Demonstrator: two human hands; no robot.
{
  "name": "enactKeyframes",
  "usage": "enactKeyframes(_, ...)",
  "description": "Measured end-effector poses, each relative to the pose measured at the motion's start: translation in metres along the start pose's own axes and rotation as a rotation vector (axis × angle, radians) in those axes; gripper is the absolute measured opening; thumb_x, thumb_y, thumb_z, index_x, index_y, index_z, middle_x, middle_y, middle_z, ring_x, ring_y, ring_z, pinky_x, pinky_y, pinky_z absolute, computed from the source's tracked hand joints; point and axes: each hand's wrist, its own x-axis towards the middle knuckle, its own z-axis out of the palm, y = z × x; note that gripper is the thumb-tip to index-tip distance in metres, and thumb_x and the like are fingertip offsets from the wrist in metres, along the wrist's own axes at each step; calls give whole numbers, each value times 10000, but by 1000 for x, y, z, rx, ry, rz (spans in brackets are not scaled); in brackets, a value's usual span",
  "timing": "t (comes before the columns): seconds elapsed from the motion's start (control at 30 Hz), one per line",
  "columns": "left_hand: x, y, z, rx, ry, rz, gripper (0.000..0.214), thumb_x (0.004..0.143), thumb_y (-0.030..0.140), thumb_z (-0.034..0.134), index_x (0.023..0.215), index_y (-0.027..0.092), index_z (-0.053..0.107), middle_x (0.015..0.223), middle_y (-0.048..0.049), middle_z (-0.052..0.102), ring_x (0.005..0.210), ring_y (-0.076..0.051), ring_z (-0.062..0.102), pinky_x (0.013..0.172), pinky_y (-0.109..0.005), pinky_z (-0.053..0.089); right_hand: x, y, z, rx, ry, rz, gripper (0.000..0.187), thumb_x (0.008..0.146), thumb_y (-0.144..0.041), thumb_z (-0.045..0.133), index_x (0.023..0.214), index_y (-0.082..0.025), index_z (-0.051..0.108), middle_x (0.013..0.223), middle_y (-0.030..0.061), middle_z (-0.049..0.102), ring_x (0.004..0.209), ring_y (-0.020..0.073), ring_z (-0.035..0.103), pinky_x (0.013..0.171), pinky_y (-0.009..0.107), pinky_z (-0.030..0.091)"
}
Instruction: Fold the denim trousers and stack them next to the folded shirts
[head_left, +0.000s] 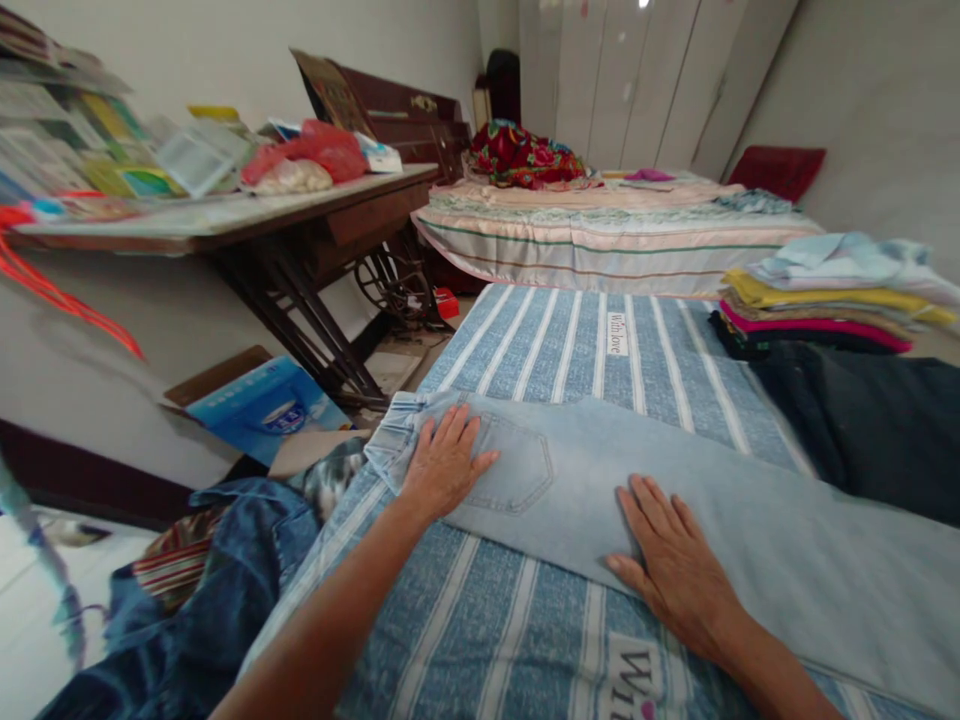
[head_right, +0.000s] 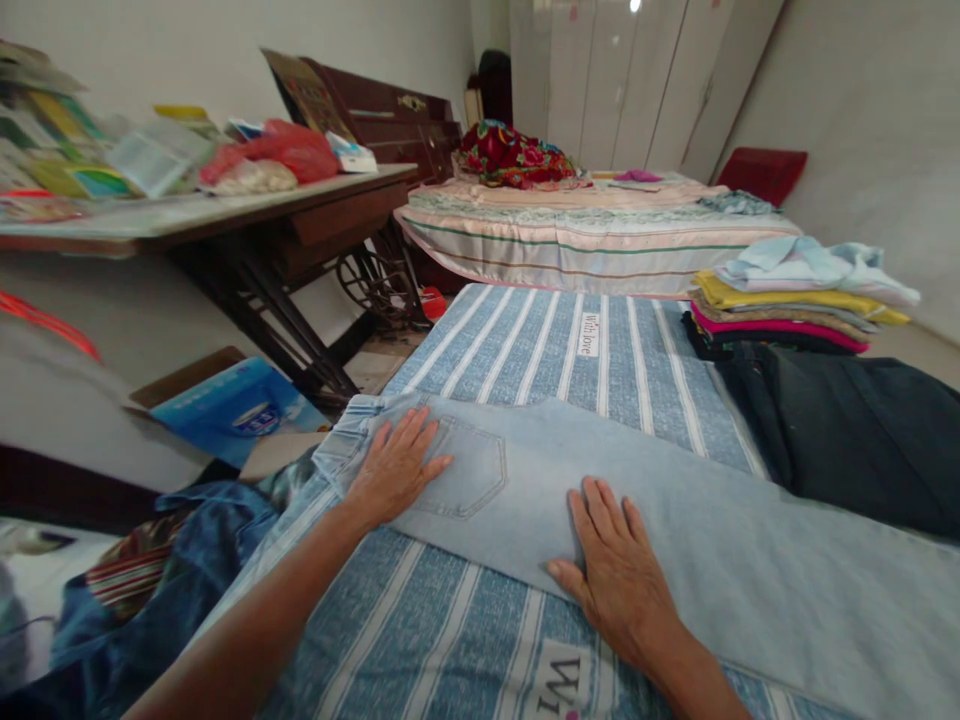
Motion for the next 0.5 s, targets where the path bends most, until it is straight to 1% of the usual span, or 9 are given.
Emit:
enactKeyframes(0.13, 1, -14, 12, 8, 52, 45, 515, 908, 469, 377, 1287, 139, 490, 1447, -152, 370, 1358, -281, 292, 1080, -504, 252, 2, 0, -1, 36, -50, 17, 732, 878, -635, 319, 1412, -135, 356, 1501, 122, 246, 1394, 269, 162, 1119, 496, 154)
enactKeyframes(0.23, 2, -15, 10, 3, 51, 68, 505, 899, 451, 390, 1271, 131, 506, 1428, -162, 396, 1347, -291, 313, 1075, -517, 259, 5, -3, -9, 76, -96, 40, 742, 881, -639, 309, 1421, -131, 337, 1511, 125, 210, 1397, 273, 146, 1123, 499, 134)
enactKeyframes(0.37, 11, -4, -3, 8, 1, 28, 524, 874, 422, 425, 1249, 67, 518, 1372, -208, 452, 1308, -342, 364, 1047, -549, 291, 12, -7, -26, 152, -167, 64, 770, 878, -647, 304, 1432, -112, 306, 1513, 150, 181, 1402, 284, 104, 1125, 507, 108)
enactKeyframes(0.43, 21, 7, -6, 15, 26, 31, 540, 868, 410, 425, 1252, 38, 504, 1364, -226, 453, 1305, -362, 359, 1038, -560, 296, 15, -8, -35, 194, -191, 70, 789, 874, -659, 296, 1437, -107, 291, 1517, 160, 162, 1404, 291, 85, 1124, 510, 98)
enactKeyframes(0.5, 34, 20, -4, -1, 80, 89, 546, 871, 407, 409, 1262, 34, 488, 1377, -222, 437, 1319, -362, 334, 1040, -555, 298, 18, -8, -41, 227, -197, 74, 806, 869, -667, 298, 1439, -97, 281, 1517, 171, 152, 1404, 295, 76, 1124, 509, 86)
